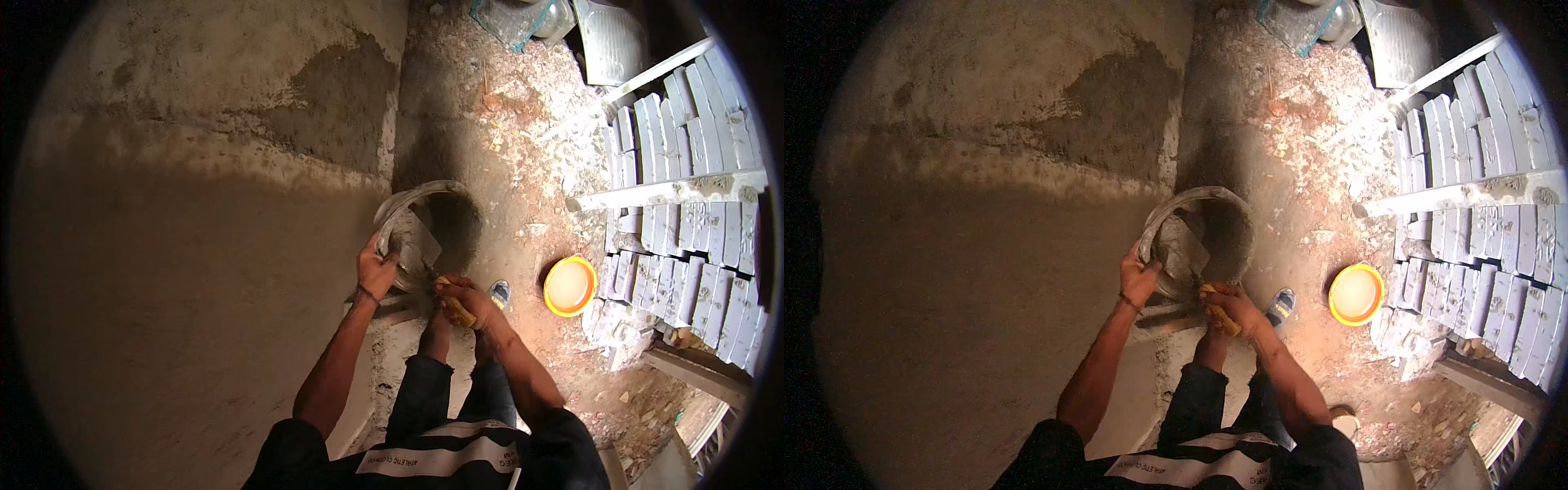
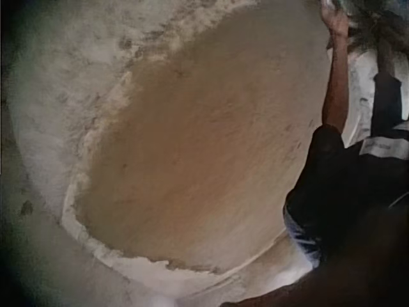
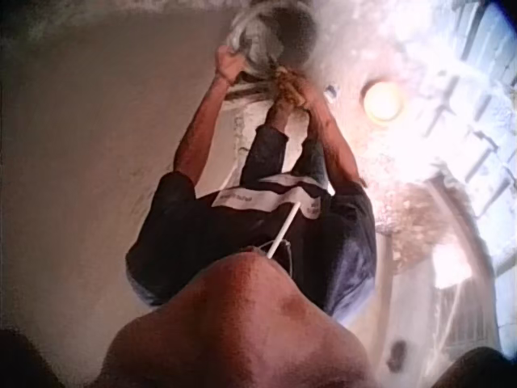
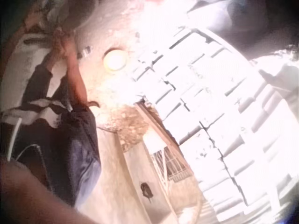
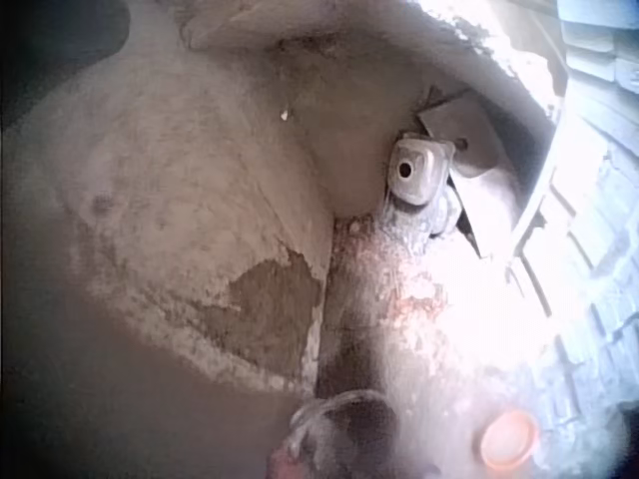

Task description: The person applies cement to a wall using a trowel. They scoop cement from a bucket and spread it onto the rough surface of the wall, repeating this process to cover an area.

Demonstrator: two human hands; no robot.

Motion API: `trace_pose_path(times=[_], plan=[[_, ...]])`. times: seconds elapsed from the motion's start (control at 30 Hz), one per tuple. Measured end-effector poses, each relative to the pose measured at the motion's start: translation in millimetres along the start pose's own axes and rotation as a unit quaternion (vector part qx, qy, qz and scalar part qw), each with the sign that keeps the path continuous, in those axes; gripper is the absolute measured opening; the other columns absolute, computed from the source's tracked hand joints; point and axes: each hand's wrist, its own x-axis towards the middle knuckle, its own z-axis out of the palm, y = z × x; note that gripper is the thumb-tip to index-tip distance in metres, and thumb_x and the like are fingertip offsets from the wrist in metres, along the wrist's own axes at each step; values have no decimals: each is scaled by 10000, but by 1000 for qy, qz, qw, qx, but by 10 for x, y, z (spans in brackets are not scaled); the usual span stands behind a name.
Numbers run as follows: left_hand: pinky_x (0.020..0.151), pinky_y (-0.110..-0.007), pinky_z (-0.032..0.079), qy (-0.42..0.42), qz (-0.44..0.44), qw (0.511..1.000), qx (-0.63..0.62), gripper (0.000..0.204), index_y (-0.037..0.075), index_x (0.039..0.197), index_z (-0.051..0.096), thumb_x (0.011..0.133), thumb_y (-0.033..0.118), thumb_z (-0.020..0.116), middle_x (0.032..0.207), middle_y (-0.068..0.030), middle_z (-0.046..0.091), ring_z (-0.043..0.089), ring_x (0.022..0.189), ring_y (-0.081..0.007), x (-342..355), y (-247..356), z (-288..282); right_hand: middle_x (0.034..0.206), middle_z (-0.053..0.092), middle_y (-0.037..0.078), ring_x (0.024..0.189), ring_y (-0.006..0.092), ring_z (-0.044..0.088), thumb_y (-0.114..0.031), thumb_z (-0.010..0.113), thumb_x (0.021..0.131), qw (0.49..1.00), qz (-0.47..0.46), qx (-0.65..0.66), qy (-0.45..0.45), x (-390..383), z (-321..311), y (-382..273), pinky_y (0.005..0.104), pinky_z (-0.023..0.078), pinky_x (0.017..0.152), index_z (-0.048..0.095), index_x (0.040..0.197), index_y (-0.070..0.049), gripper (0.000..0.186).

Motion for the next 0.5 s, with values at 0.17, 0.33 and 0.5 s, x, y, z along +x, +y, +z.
trace_pose_path(times=[0.17, 0.33, 0.5], plan=[[618, -251, 456, 43, -192, 949, -247, 410, -34, 1150, 578, 745, -20, 636, 907, -56, 612, 559, 796, -143, -41, -85, 138, 717, 568, 59, 502, 125, 530, -141, 598, 924, 993, -45, 108, -19, -176, -1, 48, 238, 401, 373, 590, 1079, -70, 171], [607, -436, 619, 78, -338, 880, -325, 544, 10, 1243, 476, 721, -19, 630, 1029, -107, 561, 607, 866, -263, -131, 4, 407, 684, 560, 53, 421, 129, 500, -197, 603, 925, 974, -179, 79, 114, -706, 121, -334, 245, 405, 342, 549, 1025, -103, 148], [623, -455, 643, 82, -359, 848, -382, 623, 43, 1340, 422, 754, 14, 631, 1149, -163, 559, 638, 918, -299, -414, -395, 462, 704, 565, 57, 446, 129, 519, -126, 598, 928, 851, -456, 29, 258, -792, 702, -991, 263, 431, 373, 470, 1309, -54, 408]])
